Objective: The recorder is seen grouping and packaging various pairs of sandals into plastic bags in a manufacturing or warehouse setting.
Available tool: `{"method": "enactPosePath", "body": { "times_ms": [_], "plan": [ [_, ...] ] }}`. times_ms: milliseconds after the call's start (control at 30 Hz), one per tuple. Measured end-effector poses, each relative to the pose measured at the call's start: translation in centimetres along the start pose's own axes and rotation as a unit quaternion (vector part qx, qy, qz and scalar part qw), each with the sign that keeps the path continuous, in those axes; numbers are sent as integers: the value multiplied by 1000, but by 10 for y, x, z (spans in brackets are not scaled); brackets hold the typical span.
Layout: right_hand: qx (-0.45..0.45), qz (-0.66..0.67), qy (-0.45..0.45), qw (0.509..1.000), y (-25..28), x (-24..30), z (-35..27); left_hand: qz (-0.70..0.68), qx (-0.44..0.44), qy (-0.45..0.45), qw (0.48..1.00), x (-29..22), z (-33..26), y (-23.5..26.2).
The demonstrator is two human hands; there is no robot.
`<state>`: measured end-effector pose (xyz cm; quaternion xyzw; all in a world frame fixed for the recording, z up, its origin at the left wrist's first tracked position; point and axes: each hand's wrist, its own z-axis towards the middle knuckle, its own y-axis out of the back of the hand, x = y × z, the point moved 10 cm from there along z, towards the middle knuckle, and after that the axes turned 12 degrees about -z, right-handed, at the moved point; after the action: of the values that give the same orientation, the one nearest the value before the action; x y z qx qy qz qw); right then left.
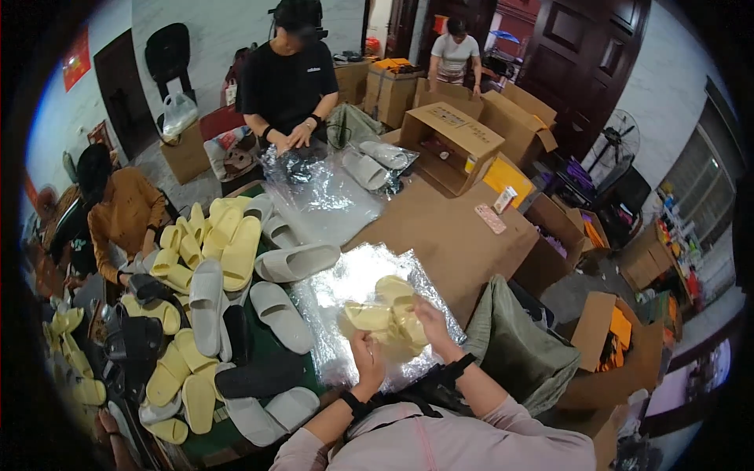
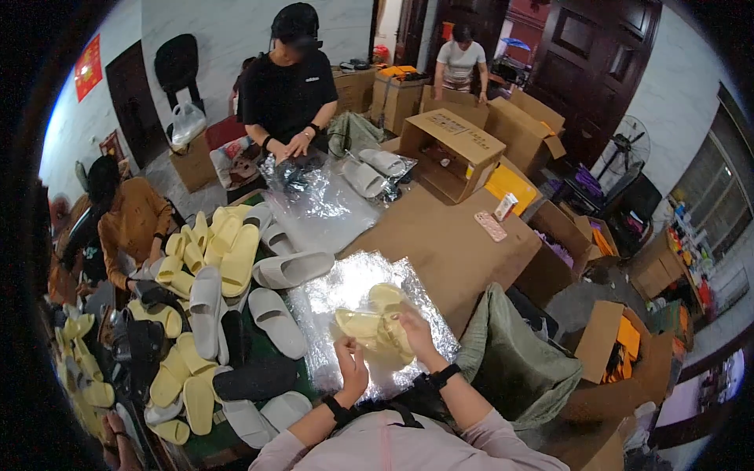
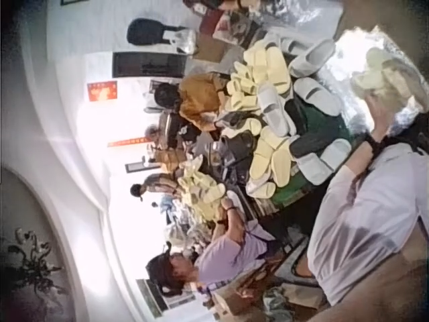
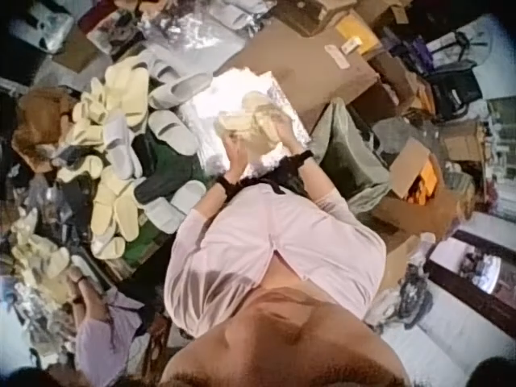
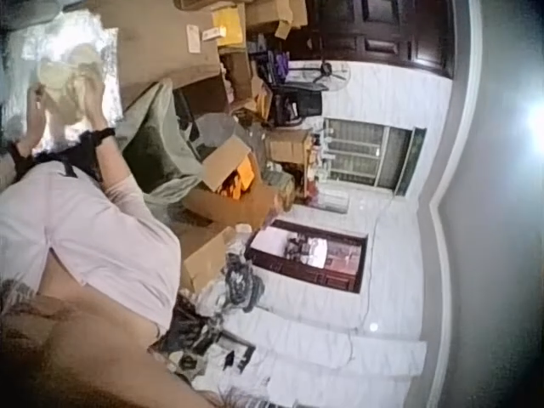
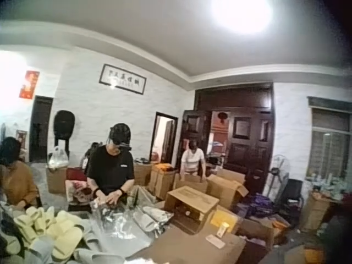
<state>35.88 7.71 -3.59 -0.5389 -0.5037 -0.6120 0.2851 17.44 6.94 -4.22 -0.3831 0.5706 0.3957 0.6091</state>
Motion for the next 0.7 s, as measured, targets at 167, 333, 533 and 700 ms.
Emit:
{"method": "enactPosePath", "body": {
  "times_ms": [167, 333, 533, 700],
  "plan": [
    [-112, -19, 21, 993, 82, 38, 57, 506, 233, -55, 829, 64, -31, -36],
    [-107, -28, 84, 990, 135, 68, 126, 539, 164, 7, 826, 115, -35, -27],
    [-60, 85, -84, 991, 105, -17, 131, 526, 66, 75, 845, 107, -29, 7],
    [141, -424, 202, 872, -56, -40, 42, 481, -34, 91, 871, 94, -37, 19]
  ]
}}
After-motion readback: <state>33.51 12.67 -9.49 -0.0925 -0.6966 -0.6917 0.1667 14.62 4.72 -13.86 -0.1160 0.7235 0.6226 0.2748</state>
